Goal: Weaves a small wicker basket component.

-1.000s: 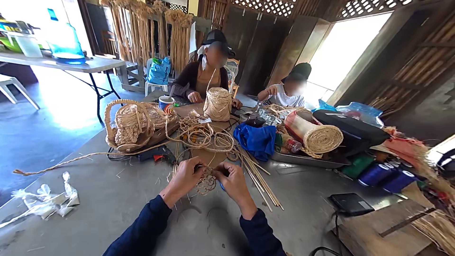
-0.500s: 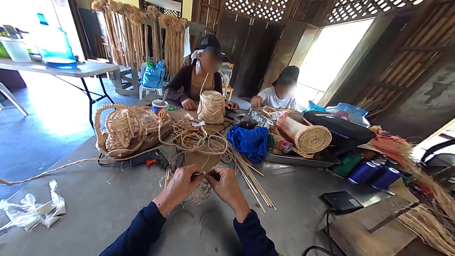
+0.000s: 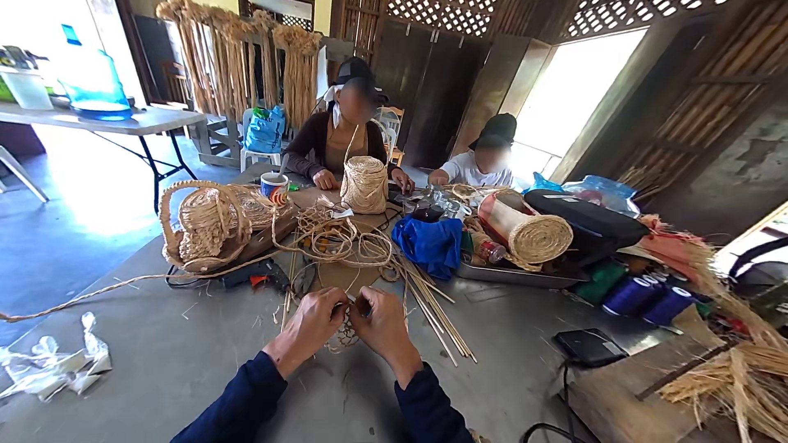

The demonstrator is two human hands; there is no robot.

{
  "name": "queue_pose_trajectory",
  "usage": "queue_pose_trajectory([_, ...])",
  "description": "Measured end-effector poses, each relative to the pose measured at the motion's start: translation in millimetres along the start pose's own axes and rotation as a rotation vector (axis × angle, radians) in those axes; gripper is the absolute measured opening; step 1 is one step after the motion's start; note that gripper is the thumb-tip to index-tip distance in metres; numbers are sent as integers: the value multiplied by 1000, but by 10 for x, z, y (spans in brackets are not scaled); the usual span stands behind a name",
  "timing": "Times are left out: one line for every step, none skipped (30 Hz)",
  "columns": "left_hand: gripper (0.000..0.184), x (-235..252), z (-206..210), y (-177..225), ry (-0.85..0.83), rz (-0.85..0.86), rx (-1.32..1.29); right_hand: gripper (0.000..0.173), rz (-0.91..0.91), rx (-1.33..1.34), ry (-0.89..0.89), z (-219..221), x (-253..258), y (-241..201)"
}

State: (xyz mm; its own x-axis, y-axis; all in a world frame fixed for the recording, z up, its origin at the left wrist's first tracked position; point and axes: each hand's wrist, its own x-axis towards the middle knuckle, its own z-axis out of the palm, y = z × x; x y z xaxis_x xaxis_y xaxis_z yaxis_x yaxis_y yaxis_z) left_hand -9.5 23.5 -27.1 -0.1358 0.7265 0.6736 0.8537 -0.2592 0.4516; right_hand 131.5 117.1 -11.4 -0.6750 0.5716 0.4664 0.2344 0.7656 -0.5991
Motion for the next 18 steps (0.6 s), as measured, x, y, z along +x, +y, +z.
queue_pose_trajectory([9, -5, 7, -1, 16, 21, 34, 16, 24, 63, -22, -13, 10, 11])
queue_pose_trajectory([9, -8, 10, -6, 31, 40, 66, 16, 55, 141, -43, -29, 26, 24])
queue_pose_trajectory([9, -10, 13, -15, 52, 65, 95, 19, 84, 224, -55, -46, 40, 31])
queue_pose_trajectory([10, -10, 20, -24, 74, 90, 111, 23, 118, 310, -68, -67, 52, 30])
queue_pose_trajectory([11, -11, 26, -27, 89, 109, 112, 25, 164, 389, -91, -87, 62, 33])
queue_pose_trajectory([11, -17, 29, -31, 99, 125, 107, 24, 217, 458, -127, -104, 67, 25])
queue_pose_trajectory([11, -22, 26, -36, 110, 141, 102, 21, 274, 524, -166, -120, 71, 12])
queue_pose_trajectory([12, -21, 24, -36, 121, 160, 95, 19, 322, 584, -197, -137, 77, 6])
queue_pose_trajectory([12, -21, 29, -37, 131, 178, 90, 17, 363, 643, -216, -153, 79, 8])
queue_pose_trajectory([13, -22, 33, -38, 138, 193, 87, 16, 394, 693, -232, -172, 77, 10])
queue_pose_trajectory([13, -20, 34, -36, 140, 205, 86, 15, 415, 733, -246, -189, 77, 19])
queue_pose_trajectory([13, -19, 33, -32, 135, 213, 85, 16, 429, 758, -262, -205, 79, 30])
queue_pose_trajectory([14, -19, 33, -25, 126, 217, 84, 16, 444, 769, -285, -225, 82, 39])
queue_pose_trajectory([14, -23, 35, -20, 115, 222, 79, 16, 461, 775, -307, -242, 85, 47])
queue_pose_trajectory([14, -25, 42, -20, 108, 227, 73, 17, 481, 788, -323, -252, 86, 59])
queue_pose_trajectory([15, -27, 52, -19, 103, 229, 61, 17, 506, 809, -337, -264, 88, 71])
queue_pose_trajectory([15, -28, 60, -14, 94, 224, 46, 17, 536, 837, -344, -272, 89, 82])
queue_pose_trajectory([15, -30, 62, -8, 82, 216, 34, 18, 564, 856, -347, -274, 87, 89])
